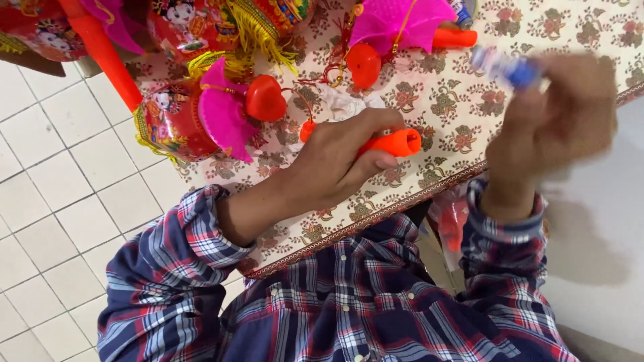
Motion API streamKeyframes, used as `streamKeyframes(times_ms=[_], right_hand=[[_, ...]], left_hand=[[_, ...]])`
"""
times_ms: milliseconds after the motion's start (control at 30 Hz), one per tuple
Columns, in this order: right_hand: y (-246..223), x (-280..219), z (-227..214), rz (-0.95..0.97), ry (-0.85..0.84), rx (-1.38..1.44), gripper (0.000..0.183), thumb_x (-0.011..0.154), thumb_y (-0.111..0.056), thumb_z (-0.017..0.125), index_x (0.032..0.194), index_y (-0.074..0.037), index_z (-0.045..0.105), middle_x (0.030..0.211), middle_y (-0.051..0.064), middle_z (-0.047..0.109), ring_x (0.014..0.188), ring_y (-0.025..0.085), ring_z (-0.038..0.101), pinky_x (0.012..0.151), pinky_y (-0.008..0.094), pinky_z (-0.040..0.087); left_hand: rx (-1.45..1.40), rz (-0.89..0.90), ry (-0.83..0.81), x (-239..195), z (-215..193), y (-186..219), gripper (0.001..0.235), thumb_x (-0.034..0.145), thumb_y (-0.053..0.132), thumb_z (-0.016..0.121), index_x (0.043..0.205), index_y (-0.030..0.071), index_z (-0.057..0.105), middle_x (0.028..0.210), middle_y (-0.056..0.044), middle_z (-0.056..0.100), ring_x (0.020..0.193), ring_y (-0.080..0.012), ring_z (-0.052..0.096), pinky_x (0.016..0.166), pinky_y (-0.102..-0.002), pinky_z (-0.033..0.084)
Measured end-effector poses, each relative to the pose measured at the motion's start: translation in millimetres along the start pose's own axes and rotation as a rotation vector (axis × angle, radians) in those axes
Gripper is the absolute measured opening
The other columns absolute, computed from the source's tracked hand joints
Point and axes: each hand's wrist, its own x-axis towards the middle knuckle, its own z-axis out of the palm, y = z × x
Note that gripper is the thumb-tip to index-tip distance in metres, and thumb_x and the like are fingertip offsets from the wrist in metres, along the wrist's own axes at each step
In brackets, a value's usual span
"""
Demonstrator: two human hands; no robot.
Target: Assembling small plastic lantern toys by attaching handles and placing them into a box.
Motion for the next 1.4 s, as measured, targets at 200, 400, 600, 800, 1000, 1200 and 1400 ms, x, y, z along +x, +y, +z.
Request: streamKeyframes(times_ms=[200,400,600,800,1000,1200,1400], right_hand=[[-39,-1,-9,-0.239,-0.089,0.338,0.023,0.103,-0.015,0.068,0.110,0.006,0.064,0.085,0.020,0.069,0.060,0.025,0.068,0.041,0.031,0.051],[-46,17,-1,-0.139,-0.237,0.365,0.019,0.102,-0.014,0.064,0.098,0.004,0.068,0.079,0.021,0.071,0.057,0.024,0.065,0.042,0.030,0.047],[-74,29,2,-0.091,-0.361,0.245,0.025,0.102,-0.015,0.064,0.108,0.007,0.073,0.091,0.022,0.071,0.077,0.030,0.065,0.064,0.040,0.057],[-59,23,2,-0.116,-0.379,0.225,0.031,0.106,-0.016,0.057,0.107,0.009,0.074,0.091,0.023,0.068,0.071,0.030,0.067,0.059,0.038,0.054],[-4,9,-7,0.020,-0.491,-0.219,0.019,0.115,-0.010,0.067,0.113,0.003,0.080,0.093,0.017,0.075,0.077,0.023,0.067,0.062,0.031,0.045],[35,9,6,0.136,-0.674,-0.538,0.030,0.108,-0.014,0.080,0.136,-0.002,0.073,0.106,0.014,0.070,0.090,0.026,0.065,0.067,0.038,0.051],[43,7,13,0.082,-0.639,-0.498,0.025,0.109,-0.013,0.083,0.131,-0.001,0.078,0.102,0.011,0.071,0.089,0.027,0.066,0.067,0.039,0.049]], left_hand=[[0.021,-0.026,0.007,3,-2,3,0.040,0.104,0.047,0.049,0.117,0.009,0.051,0.084,-0.003,0.057,0.065,-0.0152,0.049,0.060,-0.030,0.039],[0.094,0.084,0.068,6,-3,5,0.045,0.098,0.051,0.055,0.108,0.007,0.054,0.086,-0.005,0.056,0.069,-0.0183,0.049,0.063,-0.033,0.040],[0.080,0.110,0.064,6,-2,5,0.041,0.098,0.048,0.056,0.106,0.008,0.052,0.085,-0.005,0.055,0.071,-0.0195,0.050,0.065,-0.033,0.042],[0.044,0.137,0.138,5,4,1,0.043,0.112,0.043,0.031,0.117,0.006,0.052,0.091,-0.010,0.054,0.079,-0.0248,0.051,0.072,-0.038,0.042],[-0.055,0.145,0.132,5,-1,3,0.042,0.117,0.041,0.026,0.131,0.009,0.050,0.110,-0.011,0.059,0.099,-0.0262,0.053,0.092,-0.041,0.043],[-0.062,0.141,0.057,5,-3,8,0.056,0.114,0.049,0.021,0.122,0.009,0.059,0.102,-0.009,0.058,0.096,-0.0232,0.052,0.089,-0.040,0.042],[-0.052,0.163,0.100,12,-5,16,0.063,0.112,0.054,0.019,0.105,0.004,0.057,0.094,-0.009,0.055,0.087,-0.0252,0.051,0.086,-0.040,0.040]])
